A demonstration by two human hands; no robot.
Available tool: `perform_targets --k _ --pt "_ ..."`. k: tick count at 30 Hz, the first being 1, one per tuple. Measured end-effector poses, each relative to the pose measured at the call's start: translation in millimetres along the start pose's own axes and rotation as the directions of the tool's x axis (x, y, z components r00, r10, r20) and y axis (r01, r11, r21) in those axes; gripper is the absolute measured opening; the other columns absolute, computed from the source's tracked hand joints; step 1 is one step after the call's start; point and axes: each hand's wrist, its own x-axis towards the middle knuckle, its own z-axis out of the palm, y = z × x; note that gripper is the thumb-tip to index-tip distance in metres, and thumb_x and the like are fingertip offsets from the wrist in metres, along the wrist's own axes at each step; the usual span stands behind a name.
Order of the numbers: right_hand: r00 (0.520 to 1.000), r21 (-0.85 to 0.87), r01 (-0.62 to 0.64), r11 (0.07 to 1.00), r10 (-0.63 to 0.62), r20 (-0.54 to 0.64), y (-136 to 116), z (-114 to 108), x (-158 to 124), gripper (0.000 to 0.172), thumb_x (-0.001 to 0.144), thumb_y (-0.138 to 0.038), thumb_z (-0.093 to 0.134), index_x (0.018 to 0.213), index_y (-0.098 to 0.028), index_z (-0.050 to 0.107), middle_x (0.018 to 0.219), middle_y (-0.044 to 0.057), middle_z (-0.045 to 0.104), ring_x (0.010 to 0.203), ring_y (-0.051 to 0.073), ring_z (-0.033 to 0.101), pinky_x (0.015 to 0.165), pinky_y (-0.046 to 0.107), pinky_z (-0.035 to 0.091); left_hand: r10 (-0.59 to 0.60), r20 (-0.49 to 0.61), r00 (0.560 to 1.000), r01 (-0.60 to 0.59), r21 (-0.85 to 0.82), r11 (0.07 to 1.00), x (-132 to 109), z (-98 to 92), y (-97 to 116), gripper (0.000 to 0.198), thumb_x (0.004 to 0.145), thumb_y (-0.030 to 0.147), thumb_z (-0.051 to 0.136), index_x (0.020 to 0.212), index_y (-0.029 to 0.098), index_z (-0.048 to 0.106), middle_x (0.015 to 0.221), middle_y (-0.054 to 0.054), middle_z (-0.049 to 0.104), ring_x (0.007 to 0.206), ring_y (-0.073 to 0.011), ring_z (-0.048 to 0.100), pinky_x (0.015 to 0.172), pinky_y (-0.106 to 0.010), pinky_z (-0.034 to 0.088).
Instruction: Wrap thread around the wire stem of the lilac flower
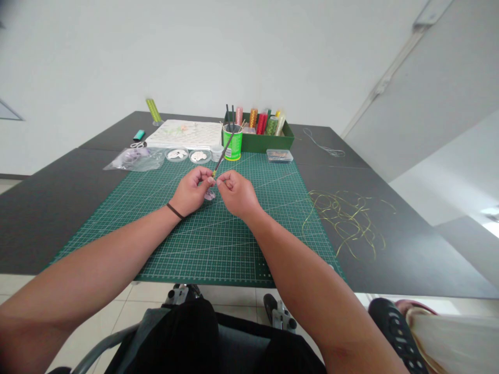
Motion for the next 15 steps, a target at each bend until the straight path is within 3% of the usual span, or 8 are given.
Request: perform_targets --k 8,15 --pt "0.999 0.032 0.005 0.999 -0.006 0.032 -1.1 3.8 -3.7 0.015 0.088 -0.036 0.059 0.08 -0.023 0.057 0.055 -0.007 0.041 0.051 0.011 0.037 0.054 0.028 0.031 -0.029 0.075 0.997 0.024 0.061 0.998 -3.6 -0.4 11.4 0.005 0.087 0.022 0.065 0.089 0.019 0.062 0.075 0.002 0.065 0.06 -0.0125 0.058 0.065 -0.027 0.047" --pt "1.0 0.04 0.009 0.999 -0.008 -0.018 -4.8 -0.5 -2.9 0.015 0.088 -0.033 0.059 0.078 -0.023 0.056 0.053 -0.008 0.04 0.049 0.01 0.035 0.051 0.028 0.028 -0.038 0.038 0.999 0.037 0.023 0.999 -1.4 1.3 5.4 0.002 0.088 0.021 0.063 0.089 0.019 0.063 0.073 0.002 0.068 0.066 -0.0134 0.061 0.07 -0.027 0.048"
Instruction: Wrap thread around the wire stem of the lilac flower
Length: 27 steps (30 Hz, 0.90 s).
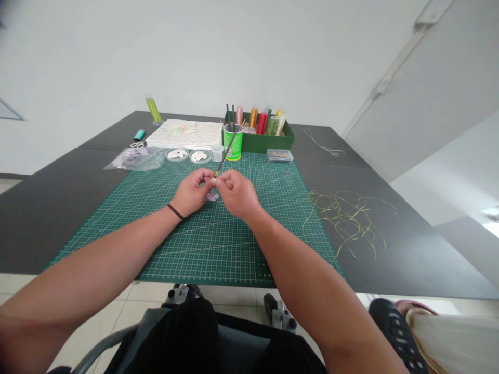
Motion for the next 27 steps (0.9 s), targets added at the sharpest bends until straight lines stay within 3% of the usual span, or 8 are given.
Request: perform_targets --k 18,27 --pt "0.992 0.072 -0.11 0.991 0.114 -0.05 3 -2 8 0.013 0.085 -0.029 0.058 0.075 -0.023 0.053 0.052 -0.008 0.037 0.048 0.01 0.032 0.049 0.028 0.027 -0.175 -0.003 0.985 0.166 -0.307 0.937 3 6.6 -8 0.008 0.086 0.024 0.064 0.091 0.017 0.063 0.075 -0.001 0.07 0.063 -0.0125 0.06 0.061 -0.025 0.045" --pt "0.989 0.071 -0.132 0.989 0.136 -0.061 8 -1 11 0.014 0.084 -0.029 0.059 0.074 -0.023 0.053 0.051 -0.008 0.039 0.047 0.01 0.033 0.048 0.028 0.027 -0.204 0.059 0.977 0.21 -0.41 0.887 1 6.4 1 0.013 0.084 0.027 0.068 0.085 0.016 0.063 0.072 -0.001 0.069 0.062 -0.0116 0.059 0.062 -0.025 0.047"
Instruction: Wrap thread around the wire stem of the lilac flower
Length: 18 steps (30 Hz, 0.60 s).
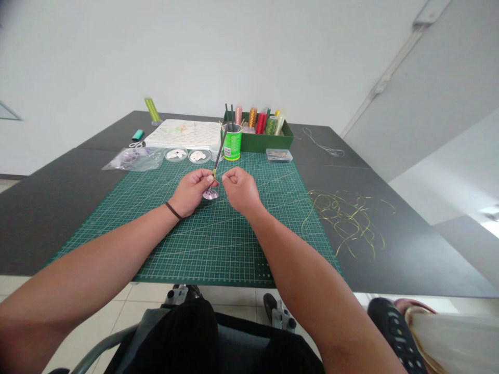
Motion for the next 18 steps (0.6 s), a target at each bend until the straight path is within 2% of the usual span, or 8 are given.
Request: perform_targets --k 10,18 --pt "1.0 -0.007 -0.022 1.0 0.022 -0.005 3.8 -0.3 2.0 0.013 0.082 -0.03 0.061 0.074 -0.022 0.055 0.053 -0.007 0.043 0.047 0.01 0.035 0.047 0.027 0.028 -0.055 0.05 0.997 0.059 -0.074 0.995 -0.1 0.7 -1.5 0.02 0.08 0.033 0.073 0.083 0.016 0.064 0.072 -0.001 0.068 0.062 -0.011 0.057 0.06 -0.024 0.044" --pt "0.998 0.028 -0.06 0.998 0.059 0.009 9.1 -0.6 4.4 0.014 0.082 -0.032 0.061 0.075 -0.022 0.056 0.053 -0.007 0.045 0.046 0.01 0.035 0.046 0.027 0.027 -0.151 0.171 0.974 0.189 -0.239 0.953 -0.2 1.7 -0.1 0.032 0.07 0.039 0.085 0.076 0.015 0.065 0.069 0.0 0.066 0.06 -0.0099 0.056 0.061 -0.024 0.045"
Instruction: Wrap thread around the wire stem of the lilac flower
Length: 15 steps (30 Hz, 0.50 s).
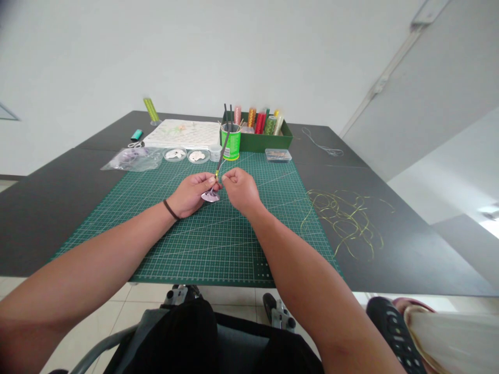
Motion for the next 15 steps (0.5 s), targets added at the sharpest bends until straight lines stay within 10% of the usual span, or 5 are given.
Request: perform_targets --k 15 --pt "0.992 0.291 -0.038 0.956 0.002 0.124 0.3 0.4 0.4 0.019 0.073 -0.032 0.071 0.073 -0.021 0.055 0.05 -0.008 0.049 0.044 0.007 0.04 0.043 0.021 0.029 -0.149 0.16 0.976 0.178 -0.186 0.966 -6.3 -1.7 8.2 0.042 0.058 0.036 0.096 0.076 0.012 0.067 0.066 -0.001 0.068 0.063 -0.0106 0.064 0.059 -0.021 0.05"
